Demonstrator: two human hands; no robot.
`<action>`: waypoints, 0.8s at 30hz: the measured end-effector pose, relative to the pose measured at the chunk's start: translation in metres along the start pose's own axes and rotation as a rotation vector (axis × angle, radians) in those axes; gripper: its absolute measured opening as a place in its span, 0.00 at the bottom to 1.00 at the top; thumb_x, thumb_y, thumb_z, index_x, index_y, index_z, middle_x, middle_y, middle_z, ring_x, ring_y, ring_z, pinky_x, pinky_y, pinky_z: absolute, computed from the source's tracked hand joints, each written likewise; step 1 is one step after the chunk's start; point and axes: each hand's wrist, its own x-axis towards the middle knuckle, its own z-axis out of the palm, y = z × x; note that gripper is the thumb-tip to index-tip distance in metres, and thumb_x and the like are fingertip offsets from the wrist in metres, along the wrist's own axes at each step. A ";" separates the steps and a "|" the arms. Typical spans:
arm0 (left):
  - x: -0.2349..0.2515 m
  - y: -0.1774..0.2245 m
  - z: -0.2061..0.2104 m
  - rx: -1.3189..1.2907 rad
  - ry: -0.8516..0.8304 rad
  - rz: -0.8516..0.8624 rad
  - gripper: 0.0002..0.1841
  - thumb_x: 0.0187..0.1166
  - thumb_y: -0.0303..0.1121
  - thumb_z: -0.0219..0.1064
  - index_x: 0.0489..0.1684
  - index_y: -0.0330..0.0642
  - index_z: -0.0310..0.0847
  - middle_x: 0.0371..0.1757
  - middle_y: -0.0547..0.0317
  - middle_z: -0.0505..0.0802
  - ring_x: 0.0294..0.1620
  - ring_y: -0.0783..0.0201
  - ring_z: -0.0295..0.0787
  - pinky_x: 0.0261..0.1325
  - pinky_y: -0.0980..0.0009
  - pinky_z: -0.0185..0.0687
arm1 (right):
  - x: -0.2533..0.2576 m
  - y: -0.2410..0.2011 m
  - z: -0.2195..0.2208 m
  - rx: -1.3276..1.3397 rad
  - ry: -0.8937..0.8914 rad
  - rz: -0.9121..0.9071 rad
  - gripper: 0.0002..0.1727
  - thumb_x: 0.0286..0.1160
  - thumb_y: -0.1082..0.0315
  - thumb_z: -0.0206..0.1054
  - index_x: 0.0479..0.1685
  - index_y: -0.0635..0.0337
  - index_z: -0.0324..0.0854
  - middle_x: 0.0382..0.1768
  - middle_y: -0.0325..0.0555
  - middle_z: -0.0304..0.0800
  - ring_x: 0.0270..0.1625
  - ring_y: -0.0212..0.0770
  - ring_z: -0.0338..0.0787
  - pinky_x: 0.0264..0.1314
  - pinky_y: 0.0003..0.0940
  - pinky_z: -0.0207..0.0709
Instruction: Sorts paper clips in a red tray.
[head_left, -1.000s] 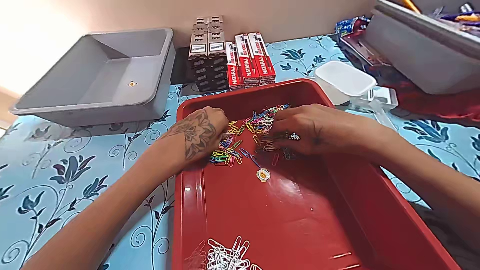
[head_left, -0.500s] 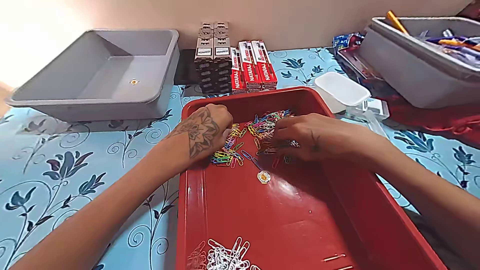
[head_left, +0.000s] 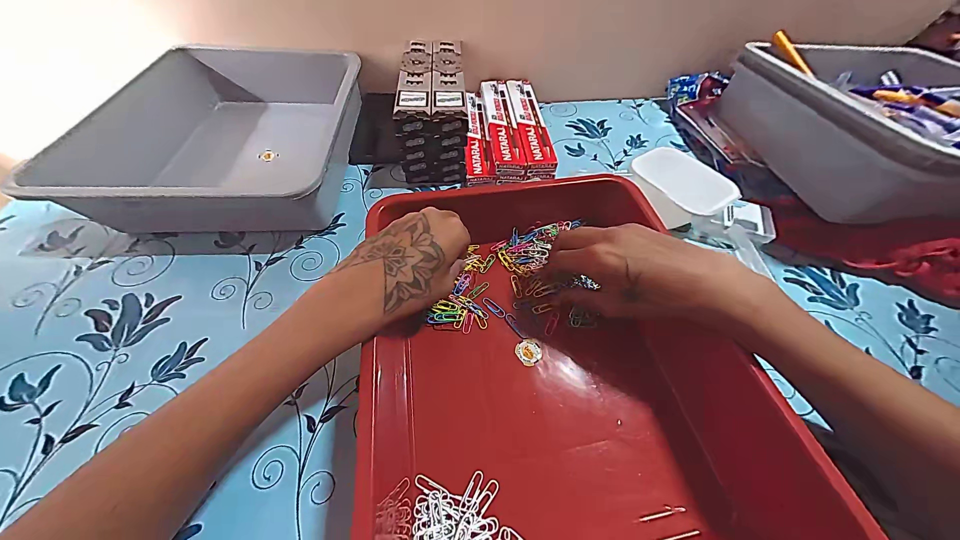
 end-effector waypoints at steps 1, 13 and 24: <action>0.000 0.001 0.000 0.001 -0.007 -0.003 0.09 0.82 0.28 0.64 0.36 0.31 0.87 0.40 0.43 0.91 0.48 0.46 0.90 0.51 0.49 0.83 | 0.000 -0.001 -0.001 -0.003 -0.026 0.003 0.07 0.72 0.64 0.72 0.41 0.58 0.90 0.41 0.47 0.88 0.43 0.45 0.91 0.42 0.42 0.83; -0.005 0.007 -0.018 -0.162 0.006 0.215 0.08 0.76 0.34 0.68 0.35 0.42 0.93 0.30 0.60 0.93 0.32 0.65 0.89 0.36 0.63 0.78 | -0.001 -0.001 -0.004 0.105 0.098 0.021 0.10 0.75 0.65 0.65 0.41 0.55 0.92 0.42 0.40 0.91 0.44 0.35 0.90 0.44 0.34 0.82; -0.003 0.004 -0.018 -0.268 -0.041 0.275 0.06 0.74 0.33 0.70 0.32 0.47 0.94 0.26 0.69 0.92 0.26 0.78 0.83 0.31 0.76 0.74 | -0.001 -0.005 -0.007 0.080 0.170 0.200 0.11 0.79 0.62 0.65 0.42 0.54 0.93 0.39 0.42 0.90 0.40 0.37 0.89 0.42 0.39 0.81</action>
